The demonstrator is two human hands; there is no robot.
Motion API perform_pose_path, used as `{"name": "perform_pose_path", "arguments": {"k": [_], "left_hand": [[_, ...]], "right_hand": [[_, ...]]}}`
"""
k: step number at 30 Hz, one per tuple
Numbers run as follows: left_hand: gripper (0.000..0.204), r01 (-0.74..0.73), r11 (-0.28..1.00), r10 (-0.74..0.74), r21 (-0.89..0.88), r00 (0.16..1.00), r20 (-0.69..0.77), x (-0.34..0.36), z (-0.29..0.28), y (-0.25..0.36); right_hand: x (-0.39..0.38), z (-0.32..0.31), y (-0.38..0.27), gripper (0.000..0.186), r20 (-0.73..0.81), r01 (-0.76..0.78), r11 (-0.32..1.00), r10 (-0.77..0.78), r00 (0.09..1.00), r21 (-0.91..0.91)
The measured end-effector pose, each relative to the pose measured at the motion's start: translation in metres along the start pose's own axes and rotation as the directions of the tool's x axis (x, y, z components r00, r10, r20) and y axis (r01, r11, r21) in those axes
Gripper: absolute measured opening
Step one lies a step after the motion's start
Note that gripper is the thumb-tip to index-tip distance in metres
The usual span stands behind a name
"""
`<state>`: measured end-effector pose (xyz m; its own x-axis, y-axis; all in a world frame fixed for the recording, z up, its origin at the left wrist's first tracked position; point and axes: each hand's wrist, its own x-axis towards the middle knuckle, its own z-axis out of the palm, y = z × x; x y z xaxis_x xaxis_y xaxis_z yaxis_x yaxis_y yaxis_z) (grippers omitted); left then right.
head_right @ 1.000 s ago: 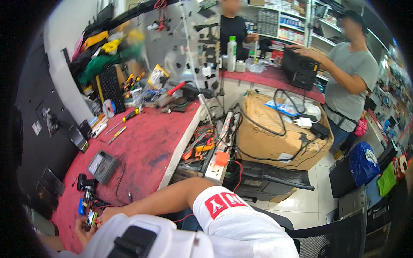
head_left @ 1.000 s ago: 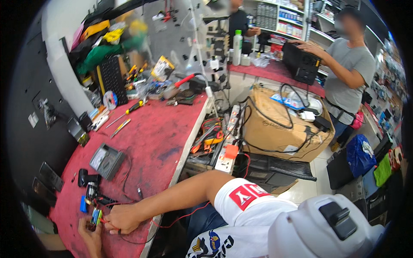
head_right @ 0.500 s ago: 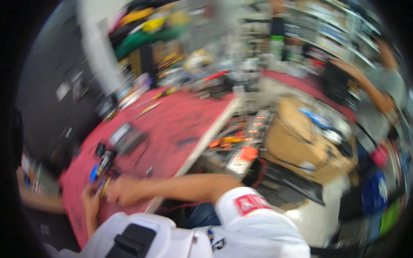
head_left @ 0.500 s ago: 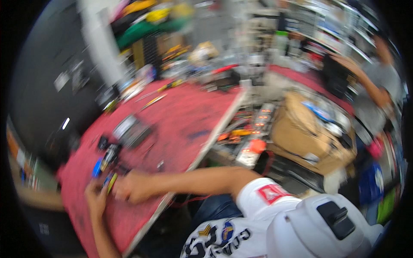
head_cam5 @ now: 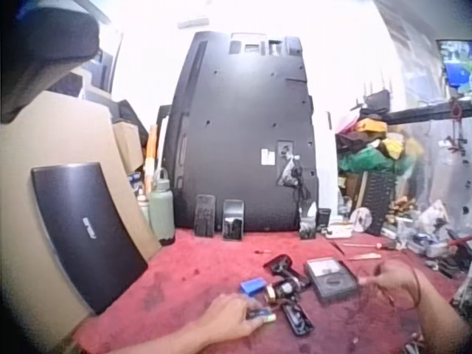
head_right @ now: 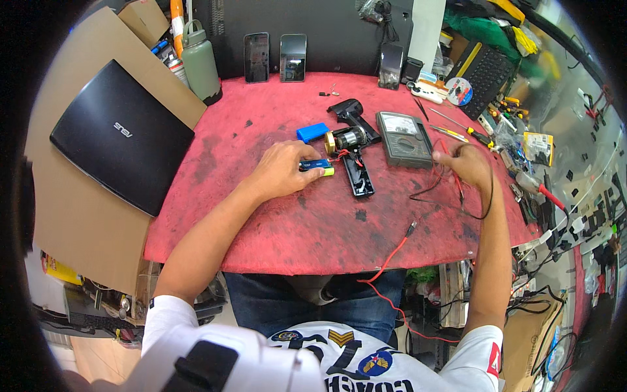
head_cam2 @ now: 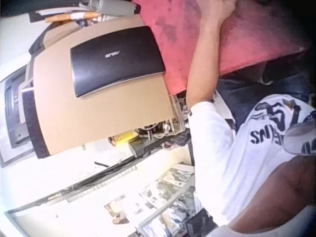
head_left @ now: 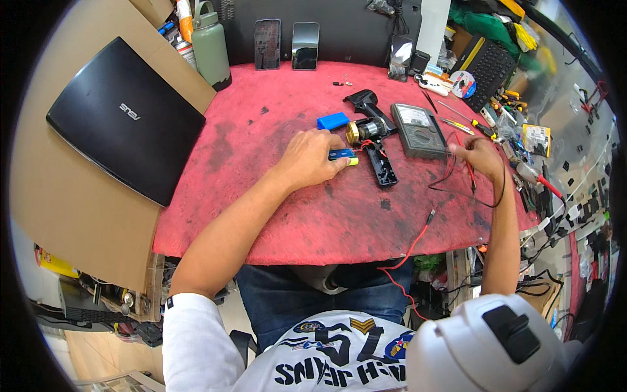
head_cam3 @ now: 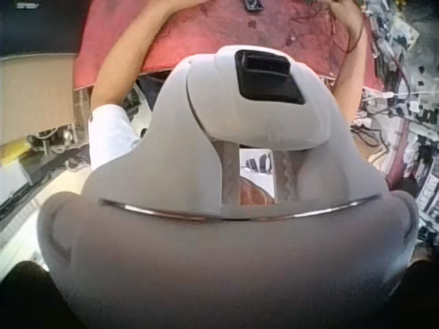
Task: The person tests electronic components and a circuit board with multimeter probes, handling batteries and a partially disassembled handheld device on a red workbench mat.
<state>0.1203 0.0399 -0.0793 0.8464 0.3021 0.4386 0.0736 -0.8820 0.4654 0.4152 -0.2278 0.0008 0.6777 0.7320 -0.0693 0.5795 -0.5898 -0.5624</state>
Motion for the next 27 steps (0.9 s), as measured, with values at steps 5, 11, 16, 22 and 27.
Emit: {"name": "perform_pose_path", "arguments": {"k": [5,11,16,22,27], "left_hand": [[0.026,0.029,0.999,-0.027,-0.024,0.997,0.067,0.010,0.001,0.000],[0.024,0.051,0.998,-0.049,-0.022,0.997,0.066,0.010,-0.005,0.000],[0.023,0.068,0.997,-0.064,-0.047,0.996,0.065,0.013,-0.005,0.000],[0.027,0.172,0.982,-0.164,-0.075,0.981,0.108,0.012,-0.009,-0.005],[0.026,0.211,0.974,-0.203,-0.086,0.975,0.090,0.016,-0.007,-0.004]], "right_hand": [[0.001,-0.044,-0.012,0.035,-0.142,-0.040,0.655,-0.103,0.984,-0.755],[0.020,0.057,-0.113,0.028,-0.107,0.702,0.664,-0.741,0.662,-0.258],[0.038,0.116,-0.128,0.026,0.178,0.818,0.541,-0.800,0.573,-0.197],[0.033,0.132,-0.112,0.030,0.187,0.818,0.558,-0.796,0.576,-0.140],[0.027,0.135,-0.117,0.031,0.127,0.798,0.595,-0.788,0.602,-0.097]]}}
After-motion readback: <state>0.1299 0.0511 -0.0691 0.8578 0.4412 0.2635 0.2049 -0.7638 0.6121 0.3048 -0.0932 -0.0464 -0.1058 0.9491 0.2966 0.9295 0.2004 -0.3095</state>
